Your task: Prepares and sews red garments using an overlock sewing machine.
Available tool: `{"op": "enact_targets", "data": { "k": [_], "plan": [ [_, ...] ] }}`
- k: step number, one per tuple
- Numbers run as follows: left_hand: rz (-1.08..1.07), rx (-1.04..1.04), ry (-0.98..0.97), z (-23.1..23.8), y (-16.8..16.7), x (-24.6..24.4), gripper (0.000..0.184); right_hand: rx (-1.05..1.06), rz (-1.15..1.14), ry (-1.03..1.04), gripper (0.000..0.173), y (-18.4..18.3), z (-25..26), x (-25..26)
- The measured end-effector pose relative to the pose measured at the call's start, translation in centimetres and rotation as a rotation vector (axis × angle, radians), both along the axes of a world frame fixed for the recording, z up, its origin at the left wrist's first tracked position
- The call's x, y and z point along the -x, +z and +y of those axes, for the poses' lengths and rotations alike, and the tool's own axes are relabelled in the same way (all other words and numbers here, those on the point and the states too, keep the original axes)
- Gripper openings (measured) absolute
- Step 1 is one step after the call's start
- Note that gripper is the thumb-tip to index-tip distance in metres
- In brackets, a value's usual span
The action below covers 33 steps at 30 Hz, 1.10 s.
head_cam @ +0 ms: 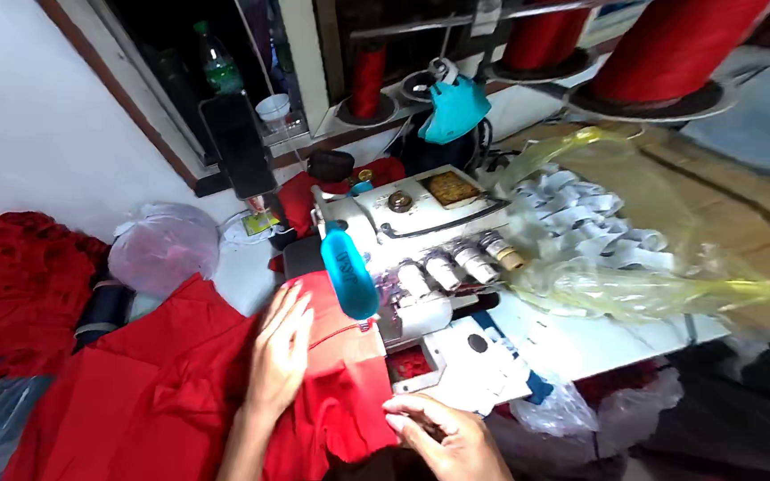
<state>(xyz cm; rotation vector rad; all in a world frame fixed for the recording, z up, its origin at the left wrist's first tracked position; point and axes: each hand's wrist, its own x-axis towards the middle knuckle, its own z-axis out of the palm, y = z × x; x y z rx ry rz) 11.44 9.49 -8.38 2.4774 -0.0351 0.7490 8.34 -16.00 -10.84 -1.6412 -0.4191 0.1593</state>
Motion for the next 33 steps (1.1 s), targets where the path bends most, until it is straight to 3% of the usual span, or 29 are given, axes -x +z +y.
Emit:
{"op": "enact_targets", "data": {
  "k": [3, 8, 12, 15, 20, 28, 33],
  "plan": [
    [0.038, -0.052, 0.096, 3.8, -1.1, 2.9, 0.041, 0.141, -0.105, -0.108, 0.018, 1.0, -3.8, -2.1],
    [0.331, -0.152, 0.344, 11.6, -5.5, 7.1, 0.054, 0.300, -0.345, -0.472, 0.022, 5.7, -11.1, -7.6],
    [0.278, -0.112, 0.387, 12.8, -7.2, 7.5, 0.051, 0.580, -0.450, -0.746, 0.022, 9.2, -14.5, -12.2],
    [0.269, -0.101, 0.414, 12.7, -7.3, 7.2, 0.050, 0.830, -0.335, -0.672, 0.020, 9.6, -15.1, -15.0],
    [0.237, -0.101, 0.427, 12.6, -7.8, 7.2, 0.049, 1.073, -0.118, -0.462, 0.041, 8.4, -14.2, -16.9],
    [0.224, -0.092, 0.445, 11.9, -8.0, 7.2, 0.048, 1.034, -0.087, -0.367, 0.034, 8.5, -15.7, -18.6],
    [0.218, -0.085, 0.441, 11.7, -8.0, 7.2, 0.047, 0.844, -0.269, -0.588, 0.027, 10.0, -16.9, -18.8]
  ]
}}
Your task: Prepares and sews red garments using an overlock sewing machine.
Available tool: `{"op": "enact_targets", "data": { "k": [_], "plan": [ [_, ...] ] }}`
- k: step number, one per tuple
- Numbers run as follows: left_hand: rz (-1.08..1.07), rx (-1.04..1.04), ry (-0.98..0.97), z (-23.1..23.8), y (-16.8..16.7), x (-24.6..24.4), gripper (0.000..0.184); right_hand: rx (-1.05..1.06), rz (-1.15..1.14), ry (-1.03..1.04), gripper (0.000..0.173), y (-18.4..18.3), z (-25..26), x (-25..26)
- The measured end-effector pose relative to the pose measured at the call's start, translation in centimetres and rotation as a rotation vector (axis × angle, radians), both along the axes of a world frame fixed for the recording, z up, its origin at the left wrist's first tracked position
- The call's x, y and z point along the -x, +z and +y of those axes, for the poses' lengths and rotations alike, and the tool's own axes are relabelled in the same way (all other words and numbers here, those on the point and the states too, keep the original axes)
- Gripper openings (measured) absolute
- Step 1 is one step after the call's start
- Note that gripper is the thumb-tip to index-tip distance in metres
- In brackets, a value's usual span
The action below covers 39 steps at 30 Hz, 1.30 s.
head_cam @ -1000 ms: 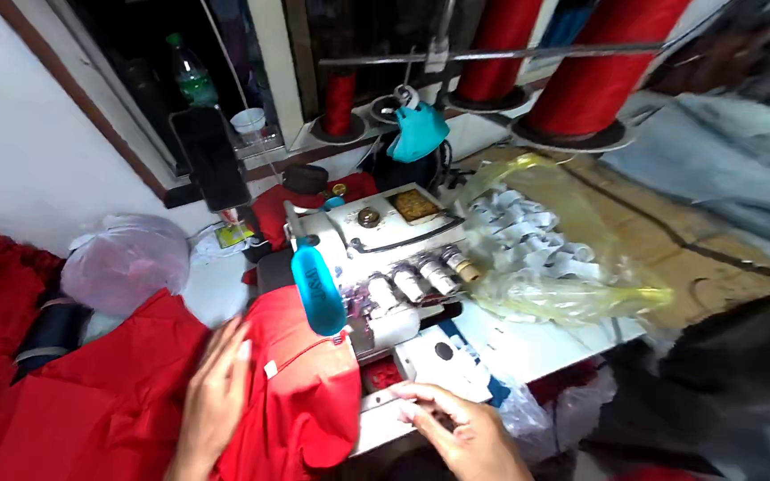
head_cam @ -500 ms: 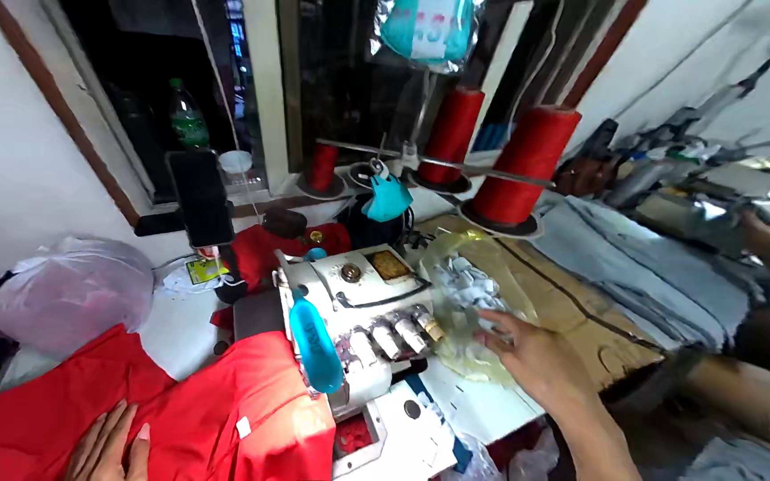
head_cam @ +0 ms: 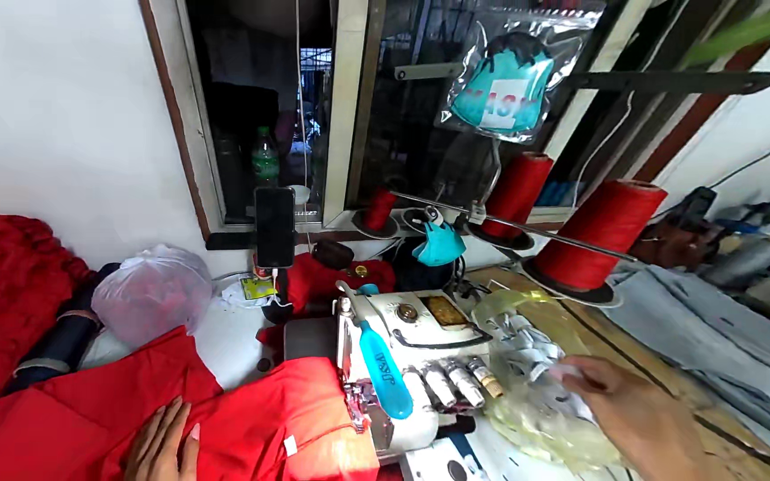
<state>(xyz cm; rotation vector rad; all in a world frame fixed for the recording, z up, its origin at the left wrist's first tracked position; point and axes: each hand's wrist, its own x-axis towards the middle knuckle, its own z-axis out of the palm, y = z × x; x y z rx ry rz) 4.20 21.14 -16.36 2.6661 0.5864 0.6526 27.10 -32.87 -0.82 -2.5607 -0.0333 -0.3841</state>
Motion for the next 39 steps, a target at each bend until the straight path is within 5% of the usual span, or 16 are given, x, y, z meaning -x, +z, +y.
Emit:
{"op": "enact_targets", "data": {
  "k": [6, 11, 16, 19, 24, 27, 31, 39],
  "plan": [
    [-0.011, -0.018, -0.002, 0.0, 0.0, -0.1, 0.047, -0.154, -0.504, -0.109, 0.032, 1.8, 1.5, 1.1],
    [-0.016, -0.027, -0.007, 0.2, -0.1, 0.1, 0.048, -0.382, -0.796, 0.158, 0.024, 2.8, 3.5, 3.8],
    [-0.087, 0.098, 0.020, -0.5, 1.0, 0.4, 0.043, -0.632, -0.618, 0.510, 0.023, 3.1, 7.3, 10.2],
    [-0.283, 0.209, 0.031, -4.9, 4.7, 1.9, 0.037, -0.612, -0.395, 0.554, 0.022, 0.3, 11.3, 14.7],
    [-0.326, 0.648, -0.390, -16.3, 9.3, 5.2, 0.030, -0.331, -0.256, 0.541, 0.018, -6.4, 18.3, 19.5],
    [-0.136, 0.980, -0.545, -19.8, 8.5, 5.6, 0.053, -0.309, -0.296, 0.564, 0.020, -8.7, 19.4, 20.2],
    [-0.031, 1.020, -0.443, -20.9, 9.8, 5.1, 0.016, -0.335, -0.228, 0.521, 0.018, -7.0, 19.1, 19.9],
    [-0.104, 1.475, -0.638, -18.1, 8.5, 6.8, 0.013, -0.319, -0.320, 0.409, 0.017, -9.0, 17.6, 18.5]
  ]
}}
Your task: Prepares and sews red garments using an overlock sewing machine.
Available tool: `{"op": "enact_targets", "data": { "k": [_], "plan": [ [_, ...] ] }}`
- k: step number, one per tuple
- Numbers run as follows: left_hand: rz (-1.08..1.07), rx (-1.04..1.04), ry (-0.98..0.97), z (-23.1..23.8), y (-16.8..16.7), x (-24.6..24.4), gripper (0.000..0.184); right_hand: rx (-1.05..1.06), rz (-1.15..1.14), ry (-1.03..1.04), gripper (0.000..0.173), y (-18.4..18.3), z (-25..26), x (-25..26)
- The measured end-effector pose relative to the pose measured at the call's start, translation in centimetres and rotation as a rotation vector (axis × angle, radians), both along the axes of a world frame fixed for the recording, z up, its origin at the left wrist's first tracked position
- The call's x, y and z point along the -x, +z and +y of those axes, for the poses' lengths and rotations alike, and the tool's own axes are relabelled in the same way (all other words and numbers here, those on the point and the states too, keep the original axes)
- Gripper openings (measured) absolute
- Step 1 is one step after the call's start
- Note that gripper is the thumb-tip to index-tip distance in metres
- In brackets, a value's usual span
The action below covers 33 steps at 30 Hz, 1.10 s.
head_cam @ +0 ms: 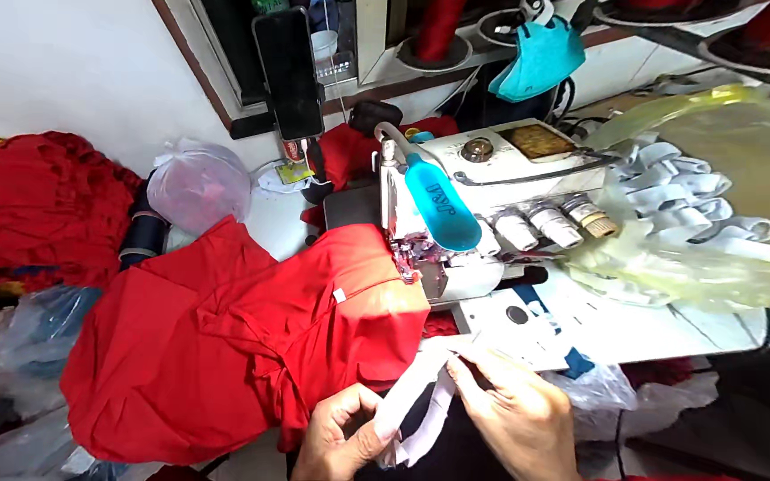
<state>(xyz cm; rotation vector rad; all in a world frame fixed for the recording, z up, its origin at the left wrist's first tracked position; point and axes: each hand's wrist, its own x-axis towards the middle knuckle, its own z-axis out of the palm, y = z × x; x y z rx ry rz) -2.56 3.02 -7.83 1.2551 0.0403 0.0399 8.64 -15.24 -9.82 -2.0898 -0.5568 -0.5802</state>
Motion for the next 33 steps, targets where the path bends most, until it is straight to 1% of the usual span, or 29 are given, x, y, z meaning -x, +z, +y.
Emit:
{"op": "enact_targets", "data": {
  "k": [4, 7, 8, 10, 12, 14, 15, 17, 19, 20, 22, 24, 27, 28, 29, 33],
  "plan": [
    [-0.095, 0.143, -0.038, 0.8, 0.2, 1.1, 0.016, 0.039, -0.035, -0.037, 0.020, -0.2, -0.3, -0.9],
    [-0.192, 0.182, -0.081, 2.0, 0.9, 1.8, 0.018, -0.016, 0.026, -0.031, 0.019, -0.3, -0.8, -1.2],
    [-0.219, 0.158, -0.114, 2.3, 0.9, 1.8, 0.020, -0.052, 0.059, -0.016, 0.018, -0.2, -0.9, -1.1],
    [-0.242, 0.071, -0.209, 2.5, 0.3, 1.5, 0.037, -0.147, 0.103, 0.044, 0.014, 0.2, -0.6, -0.6],
    [-0.143, -0.061, -0.306, 1.9, -0.4, 1.0, 0.053, -0.212, 0.103, 0.132, 0.012, 0.6, -0.2, -0.1],
    [-0.021, -0.109, -0.400, 0.8, -0.9, 0.2, 0.058, -0.216, 0.090, 0.231, 0.012, 1.1, 0.3, 0.6],
    [-0.015, -0.117, -0.407, 0.3, -0.9, -0.4, 0.057, -0.196, 0.084, 0.286, 0.012, 1.5, 0.4, 0.9],
    [-0.073, -0.133, -0.312, -0.6, -0.2, -1.4, 0.048, -0.148, 0.076, 0.338, 0.014, 2.3, 0.8, 1.3],
    [-0.106, -0.130, -0.143, -1.2, 0.9, -2.0, 0.030, -0.104, 0.045, 0.303, 0.015, 2.1, 0.9, 1.3],
    [-0.115, -0.125, -0.088, -1.2, 1.4, -2.0, 0.025, -0.092, 0.023, 0.264, 0.015, 1.7, 0.9, 1.1],
    [-0.141, -0.105, -0.086, -0.6, 1.6, -1.5, 0.028, -0.076, -0.018, 0.194, 0.015, 0.4, 0.4, 0.4],
    [-0.165, -0.056, -0.163, 0.0, 1.1, -0.6, 0.033, -0.095, -0.026, 0.154, 0.015, 0.1, 0.1, 0.1],
    [-0.129, -0.054, -0.295, 0.3, -0.1, -0.4, 0.038, -0.138, -0.034, 0.168, 0.015, 0.3, 0.2, 0.2],
    [-0.103, -0.068, -0.303, 0.1, -0.2, -0.6, 0.039, -0.148, -0.040, 0.182, 0.014, 0.3, 0.3, 0.3],
    [-0.080, -0.078, -0.282, -0.2, -0.1, -1.0, 0.039, -0.153, -0.048, 0.194, 0.014, 0.4, 0.5, 0.4],
    [-0.074, -0.058, -0.144, -1.0, 1.0, -2.4, 0.030, -0.133, -0.086, 0.231, 0.014, 0.6, 0.8, 0.7]
  ]
}}
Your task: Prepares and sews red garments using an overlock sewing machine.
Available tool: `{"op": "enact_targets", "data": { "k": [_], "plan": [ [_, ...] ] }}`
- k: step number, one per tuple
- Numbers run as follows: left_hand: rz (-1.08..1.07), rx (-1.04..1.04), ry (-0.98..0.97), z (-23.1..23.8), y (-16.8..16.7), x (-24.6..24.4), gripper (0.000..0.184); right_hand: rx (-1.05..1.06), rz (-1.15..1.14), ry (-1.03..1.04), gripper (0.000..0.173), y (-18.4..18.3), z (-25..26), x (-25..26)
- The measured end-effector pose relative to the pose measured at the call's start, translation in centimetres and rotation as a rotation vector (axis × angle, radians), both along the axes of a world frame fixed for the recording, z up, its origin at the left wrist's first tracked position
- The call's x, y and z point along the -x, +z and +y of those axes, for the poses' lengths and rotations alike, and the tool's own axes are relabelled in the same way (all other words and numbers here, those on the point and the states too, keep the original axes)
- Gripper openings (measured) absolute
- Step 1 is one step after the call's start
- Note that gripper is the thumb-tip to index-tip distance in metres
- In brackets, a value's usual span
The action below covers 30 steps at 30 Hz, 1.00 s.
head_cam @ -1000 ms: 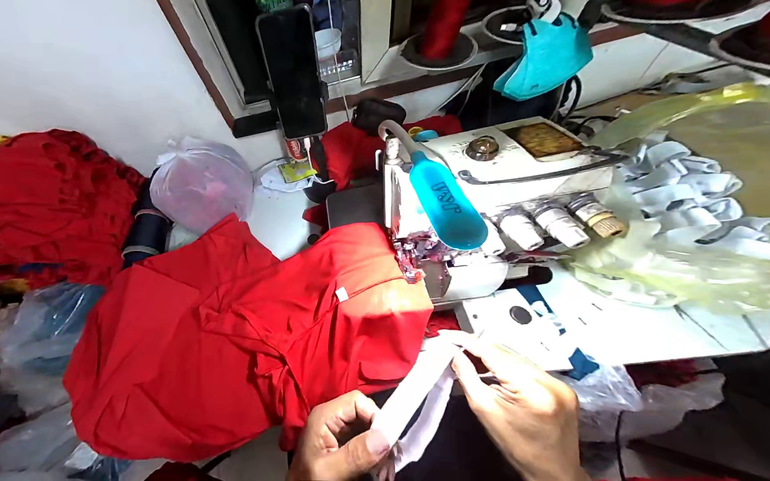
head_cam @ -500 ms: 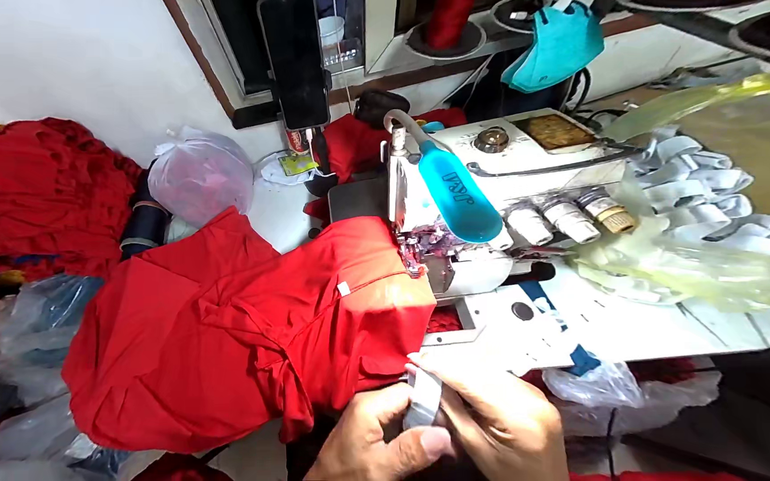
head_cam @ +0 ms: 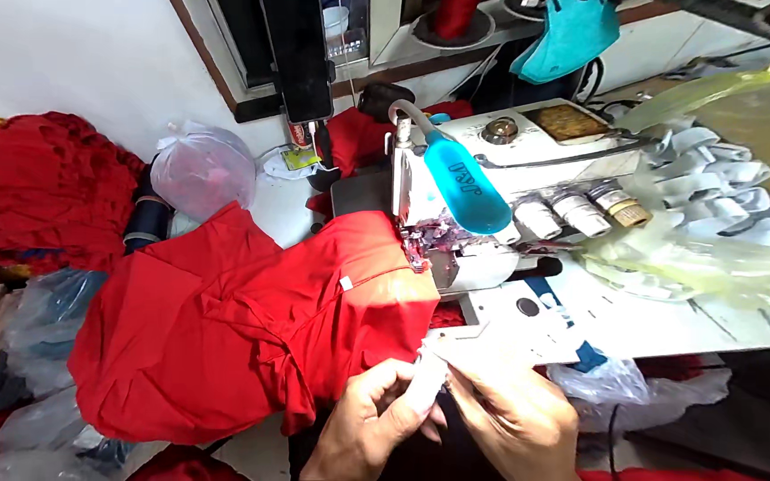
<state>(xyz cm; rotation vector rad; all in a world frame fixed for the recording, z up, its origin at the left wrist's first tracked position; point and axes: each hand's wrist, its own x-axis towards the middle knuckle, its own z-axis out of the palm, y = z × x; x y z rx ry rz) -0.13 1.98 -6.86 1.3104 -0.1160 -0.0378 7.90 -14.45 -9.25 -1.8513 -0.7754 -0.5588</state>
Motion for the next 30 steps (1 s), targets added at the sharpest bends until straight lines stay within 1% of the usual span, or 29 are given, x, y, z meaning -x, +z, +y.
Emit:
{"op": "enact_targets", "data": {
  "k": [2, 4, 7, 10, 12, 16, 18, 20, 21, 22, 24, 26, 28, 30],
  "plan": [
    [0.023, -0.003, 0.071, -0.3, 0.5, -0.4, 0.024, 0.007, -0.010, 0.001, 0.014, 0.0, -0.1, 0.0],
    [0.089, -0.042, 0.149, -0.5, 0.8, -0.5, 0.016, 0.017, -0.015, -0.007, 0.014, -0.1, -0.3, -0.1],
    [0.127, -0.144, 0.238, -0.4, 1.0, -0.3, 0.013, 0.027, -0.020, -0.024, 0.013, -0.2, -0.3, -0.2],
    [0.079, -0.275, 0.320, 0.5, 1.4, -0.3, 0.012, 0.022, 0.003, -0.027, 0.012, -0.3, -0.2, -0.2],
    [-0.012, -0.377, 0.326, 1.6, 2.0, -0.7, 0.010, 0.013, 0.044, -0.011, 0.012, -0.2, -0.1, 0.0],
    [-0.164, -0.680, 0.220, 4.6, 4.7, -3.1, 0.009, -0.071, 0.209, 0.070, 0.012, 0.8, 0.3, 0.6],
    [-0.170, -0.821, 0.129, 5.7, 6.2, -5.2, 0.012, -0.150, 0.306, 0.136, 0.015, 1.1, 0.5, 0.5],
    [-0.158, -0.943, 0.032, 6.5, 7.3, -7.7, 0.014, -0.245, 0.380, 0.172, 0.023, 0.9, 0.8, -0.1],
    [-0.163, -0.986, -0.013, 6.9, 7.4, -9.0, 0.013, -0.293, 0.397, 0.153, 0.026, 0.5, 1.1, -0.6],
    [-0.173, -1.018, -0.048, 7.3, 7.5, -10.5, 0.012, -0.338, 0.411, 0.090, 0.026, 0.1, 1.6, -1.1],
    [-0.119, -1.034, -0.073, 7.9, 7.0, -13.4, 0.008, -0.465, 0.511, -0.069, 0.021, -0.4, 3.0, -2.4],
    [-0.039, -0.995, -0.075, 8.0, 5.6, -15.1, 0.011, -0.588, 0.766, -0.157, 0.020, -0.6, 4.0, -3.4],
    [-0.006, -0.973, -0.173, 7.7, 4.3, -15.0, 0.012, -0.678, 0.988, -0.165, 0.024, -0.7, 3.9, -3.7],
    [-0.109, -0.909, -0.310, 7.1, 3.5, -13.6, 0.021, -0.739, 1.100, -0.172, 0.023, -0.5, 3.1, -3.2]
  ]
}}
